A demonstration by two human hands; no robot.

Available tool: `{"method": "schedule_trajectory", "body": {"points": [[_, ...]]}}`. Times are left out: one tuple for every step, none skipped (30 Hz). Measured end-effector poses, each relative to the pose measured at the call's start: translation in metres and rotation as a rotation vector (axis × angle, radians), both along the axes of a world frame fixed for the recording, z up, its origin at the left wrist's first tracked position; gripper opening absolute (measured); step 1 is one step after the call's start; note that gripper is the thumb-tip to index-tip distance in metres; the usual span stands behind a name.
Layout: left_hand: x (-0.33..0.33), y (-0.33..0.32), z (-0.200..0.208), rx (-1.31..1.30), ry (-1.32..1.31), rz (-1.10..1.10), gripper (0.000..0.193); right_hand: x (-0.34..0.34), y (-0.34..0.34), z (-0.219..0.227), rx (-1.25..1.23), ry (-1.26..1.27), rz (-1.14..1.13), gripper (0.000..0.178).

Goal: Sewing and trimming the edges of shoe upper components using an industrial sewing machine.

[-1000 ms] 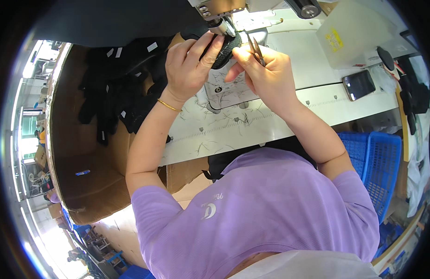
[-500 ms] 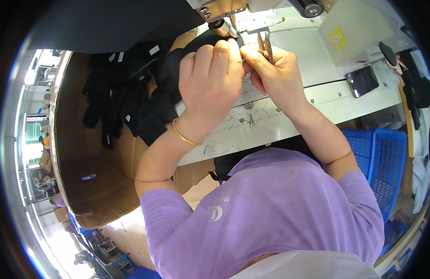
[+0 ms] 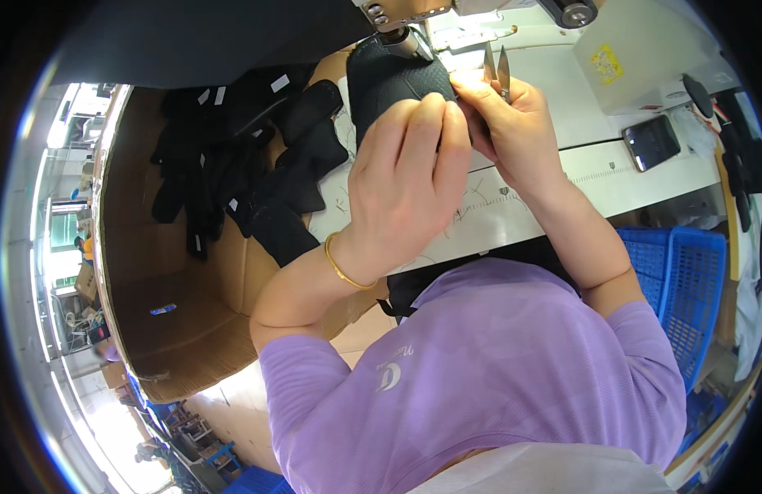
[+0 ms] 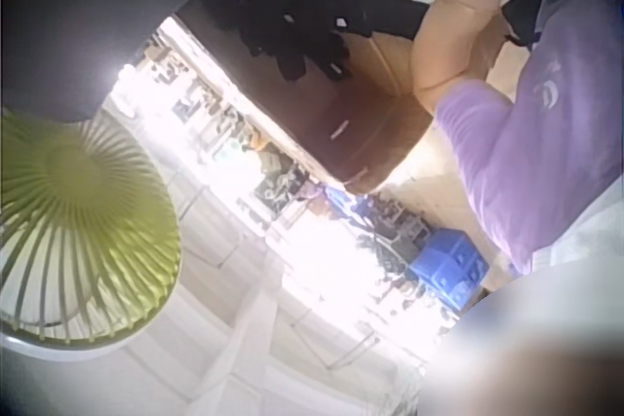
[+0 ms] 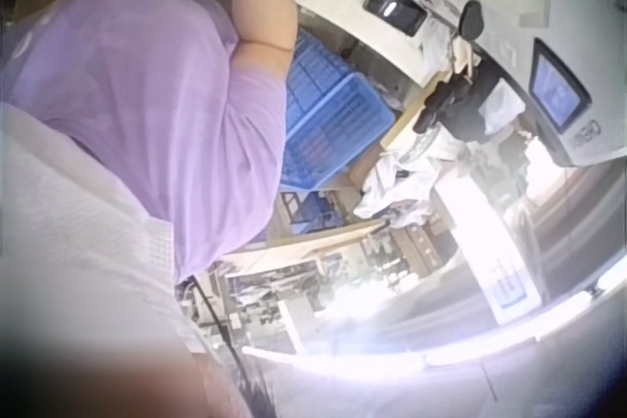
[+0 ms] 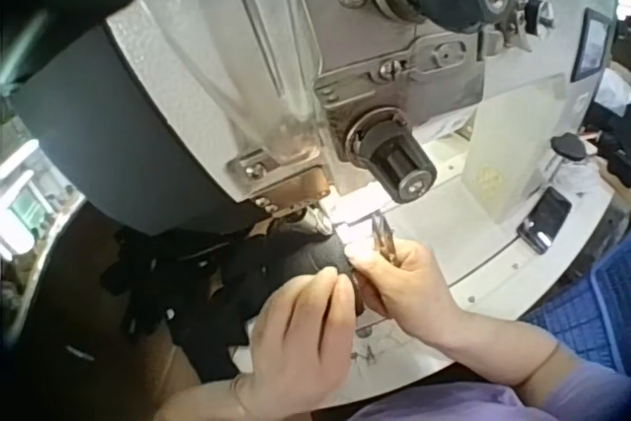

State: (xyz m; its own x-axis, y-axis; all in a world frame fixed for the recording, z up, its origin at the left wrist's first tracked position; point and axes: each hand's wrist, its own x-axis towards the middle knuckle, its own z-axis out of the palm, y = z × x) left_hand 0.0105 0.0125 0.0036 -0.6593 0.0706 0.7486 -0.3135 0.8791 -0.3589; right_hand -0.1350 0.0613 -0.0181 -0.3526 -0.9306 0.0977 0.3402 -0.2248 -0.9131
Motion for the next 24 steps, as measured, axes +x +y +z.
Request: {"method": "schedule_trajectory", "body": {"points": [[-0.002,-0.003,-0.001,-0.006,0.010,0.021,0.028,0.000,0.000,0.000,0.000,0.001,-0.004,0.034],[-0.004,-0.006,-0.001,-0.005,0.019,0.041,0.028,0.000,0.000,0.000,-0.017,0.025,0.005,0.034],[-0.006,-0.008,-0.002,-0.008,0.024,0.038,0.028,0.000,0.000,0.000,-0.033,0.049,0.014,0.034],[-0.007,-0.012,-0.003,0.008,0.040,0.047,0.028,0.000,0.000,0.001,-0.031,0.050,0.011,0.034],[-0.009,-0.015,-0.003,0.013,0.059,0.045,0.028,0.000,-0.001,0.001,-0.043,0.066,0.020,0.035],[-0.010,-0.018,-0.003,0.023,0.053,0.054,0.028,0.001,-0.001,0.001,-0.042,0.090,0.024,0.035],[-0.012,-0.022,-0.003,0.009,0.058,0.055,0.028,0.001,-0.001,0.001,-0.055,0.077,0.028,0.035],[-0.013,-0.025,-0.004,-0.005,0.064,0.057,0.028,0.001,-0.001,0.002,-0.055,0.075,0.027,0.035],[-0.014,-0.027,-0.004,-0.006,0.064,0.056,0.028,0.001,-0.001,0.001,-0.054,0.074,0.025,0.036],[-0.014,-0.028,-0.004,-0.004,0.066,0.058,0.029,0.000,-0.001,0.001,-0.055,0.075,0.023,0.036],[-0.015,-0.030,-0.004,-0.003,0.069,0.060,0.030,0.000,-0.002,0.001,-0.048,0.073,0.030,0.036],[-0.015,-0.031,-0.004,-0.004,0.069,0.056,0.030,0.000,-0.002,0.001,-0.028,0.074,0.035,0.036],[-0.015,-0.032,-0.004,-0.004,0.070,0.060,0.031,-0.001,-0.002,0.001,-0.040,0.071,0.034,0.036],[-0.015,-0.032,-0.005,-0.014,0.069,0.051,0.032,-0.001,-0.002,0.001,-0.035,0.087,0.037,0.035],[-0.016,-0.033,-0.005,-0.004,0.070,0.063,0.032,-0.001,-0.002,0.001,-0.016,0.108,0.032,0.035],[-0.016,-0.033,-0.006,-0.006,0.066,0.056,0.032,-0.001,-0.002,0.001,-0.029,0.102,0.039,0.035],[-0.015,-0.034,-0.006,-0.007,0.062,0.050,0.033,-0.001,-0.002,0.001,-0.029,0.098,0.037,0.035],[-0.014,-0.034,-0.007,-0.008,0.062,0.050,0.033,-0.002,-0.001,0.001,-0.029,0.094,0.035,0.035],[-0.014,-0.034,-0.008,0.018,0.077,0.030,0.032,-0.002,-0.001,0.000,-0.030,0.095,0.036,0.035],[-0.012,-0.035,-0.009,0.044,0.093,0.011,0.032,-0.003,0.000,-0.001,-0.038,0.120,0.053,0.033],[-0.011,-0.035,-0.010,0.044,0.095,0.013,0.032,-0.004,0.001,-0.002,-0.045,0.144,0.069,0.031],[-0.009,-0.035,-0.011,-0.004,0.125,0.055,0.031,-0.004,0.003,-0.004,-0.046,0.146,0.070,0.031],[-0.007,-0.035,-0.012,-0.047,0.140,0.102,0.030,-0.004,0.004,-0.007,-0.055,0.156,0.071,0.030],[-0.006,-0.036,-0.013,-0.053,0.156,0.099,0.030,-0.003,0.005,-0.009,-0.064,0.165,0.072,0.031]]}}
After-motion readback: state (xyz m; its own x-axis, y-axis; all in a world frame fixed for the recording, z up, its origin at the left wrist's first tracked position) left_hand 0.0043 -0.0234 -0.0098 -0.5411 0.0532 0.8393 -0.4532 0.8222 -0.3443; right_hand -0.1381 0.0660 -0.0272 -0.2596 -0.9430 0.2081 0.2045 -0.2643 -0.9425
